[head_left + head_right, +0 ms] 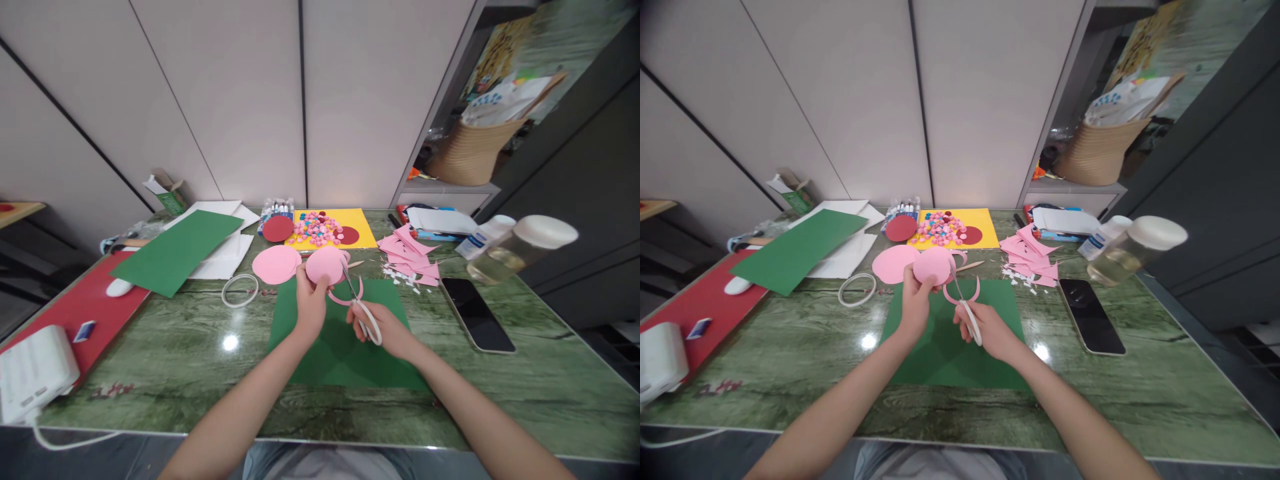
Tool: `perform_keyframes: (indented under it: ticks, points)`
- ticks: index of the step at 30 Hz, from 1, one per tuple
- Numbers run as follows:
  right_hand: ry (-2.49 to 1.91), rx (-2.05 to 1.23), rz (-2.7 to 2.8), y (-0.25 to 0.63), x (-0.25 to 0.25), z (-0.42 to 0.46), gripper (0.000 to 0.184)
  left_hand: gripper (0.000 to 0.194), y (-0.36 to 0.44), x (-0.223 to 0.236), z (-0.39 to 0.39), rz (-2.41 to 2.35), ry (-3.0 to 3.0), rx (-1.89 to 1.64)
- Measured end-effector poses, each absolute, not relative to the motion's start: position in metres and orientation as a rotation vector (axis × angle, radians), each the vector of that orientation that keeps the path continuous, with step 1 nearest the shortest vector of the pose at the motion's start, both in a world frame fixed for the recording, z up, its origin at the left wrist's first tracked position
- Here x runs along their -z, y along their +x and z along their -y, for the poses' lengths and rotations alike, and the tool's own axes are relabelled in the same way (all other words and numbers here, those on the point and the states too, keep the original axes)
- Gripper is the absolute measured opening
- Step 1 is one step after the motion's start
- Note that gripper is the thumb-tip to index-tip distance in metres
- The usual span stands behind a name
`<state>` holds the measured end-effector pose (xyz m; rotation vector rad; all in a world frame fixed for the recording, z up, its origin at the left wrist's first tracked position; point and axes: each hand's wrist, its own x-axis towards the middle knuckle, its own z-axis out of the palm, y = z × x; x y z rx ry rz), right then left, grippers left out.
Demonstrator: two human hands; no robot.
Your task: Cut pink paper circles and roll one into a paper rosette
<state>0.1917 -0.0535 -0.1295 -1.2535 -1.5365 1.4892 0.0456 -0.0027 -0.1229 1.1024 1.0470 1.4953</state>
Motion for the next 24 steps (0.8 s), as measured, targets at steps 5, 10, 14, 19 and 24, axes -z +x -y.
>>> perform_keyframes:
  ticks: [5,10,14,19,24]
  points:
    - [-1.249,-1.489,1.541,0.1909,0.1293,0.053,0.04,0.02,0.0449,0.1252,0.0027,-1.058,1.119,-1.492]
    - [-1.291,-1.496,1.526,0.1897,0.1288,0.0534,0.041,0.022,0.0442,0.1269,0.0024,-1.059,1.138,-1.478]
    - [-1.294,-1.489,1.522,0.19,0.1291,0.0539,0.041,0.026,0.0443,0.1255,0.0032,-1.026,1.109,-1.464]
    - [-1.286,-1.48,1.528,0.1911,0.1307,0.0545,0.042,0.031,0.0439,0.1254,0.0036,-1.044,1.097,-1.47]
    - [-1.287,-1.467,1.544,0.1911,0.1286,0.0546,0.042,0.027,0.0439,0.1252,0.0025,-1.007,1.09,-1.484]
